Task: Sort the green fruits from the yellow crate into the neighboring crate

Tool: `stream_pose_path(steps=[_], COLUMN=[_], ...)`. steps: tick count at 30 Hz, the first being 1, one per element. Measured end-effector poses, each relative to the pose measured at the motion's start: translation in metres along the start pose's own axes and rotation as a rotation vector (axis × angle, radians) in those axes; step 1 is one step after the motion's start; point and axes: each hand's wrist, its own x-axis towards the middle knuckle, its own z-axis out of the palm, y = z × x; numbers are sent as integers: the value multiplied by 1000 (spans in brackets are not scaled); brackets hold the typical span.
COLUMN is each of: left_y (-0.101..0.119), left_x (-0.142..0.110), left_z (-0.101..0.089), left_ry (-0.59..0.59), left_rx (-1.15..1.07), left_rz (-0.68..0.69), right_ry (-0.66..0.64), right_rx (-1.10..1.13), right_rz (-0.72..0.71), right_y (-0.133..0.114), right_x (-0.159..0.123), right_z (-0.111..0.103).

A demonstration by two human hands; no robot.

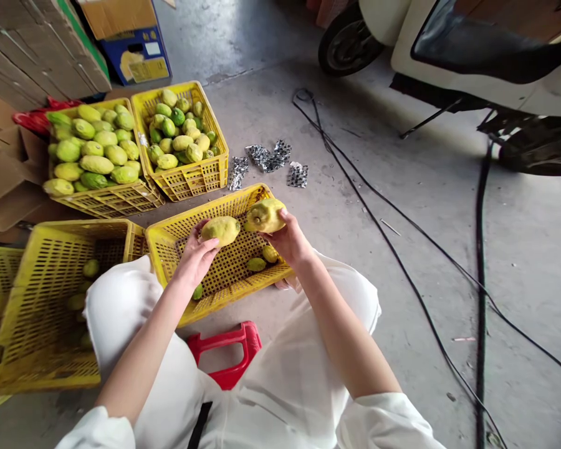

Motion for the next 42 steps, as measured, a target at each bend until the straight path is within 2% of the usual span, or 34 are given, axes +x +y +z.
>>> stream_pose_path(steps=[5,14,20,24,29,42], left_y=[-2,-4,-3,0,3,-1], left_x=[1,4,2,2,0,2], left_z=[-3,-11,-9,-7,-4,-5], left_ry=[-25,-65,-74,-60,34,82], left_rx=[16,51,39,14,-34,-13], left_rz=[12,63,71,59,2,-14], right_ry=[-118,-93,-218,-253,-205,-147], right_rx=[-55,-45,-112,-133,-164,-167], right_rz=[-133,-110,-82,-52,4,66], right_y=[0,2,-2,-3,0,5], right_x=[-5,-6,-9,-9,-9,-9], right_z=[2,4,3,1,2,9])
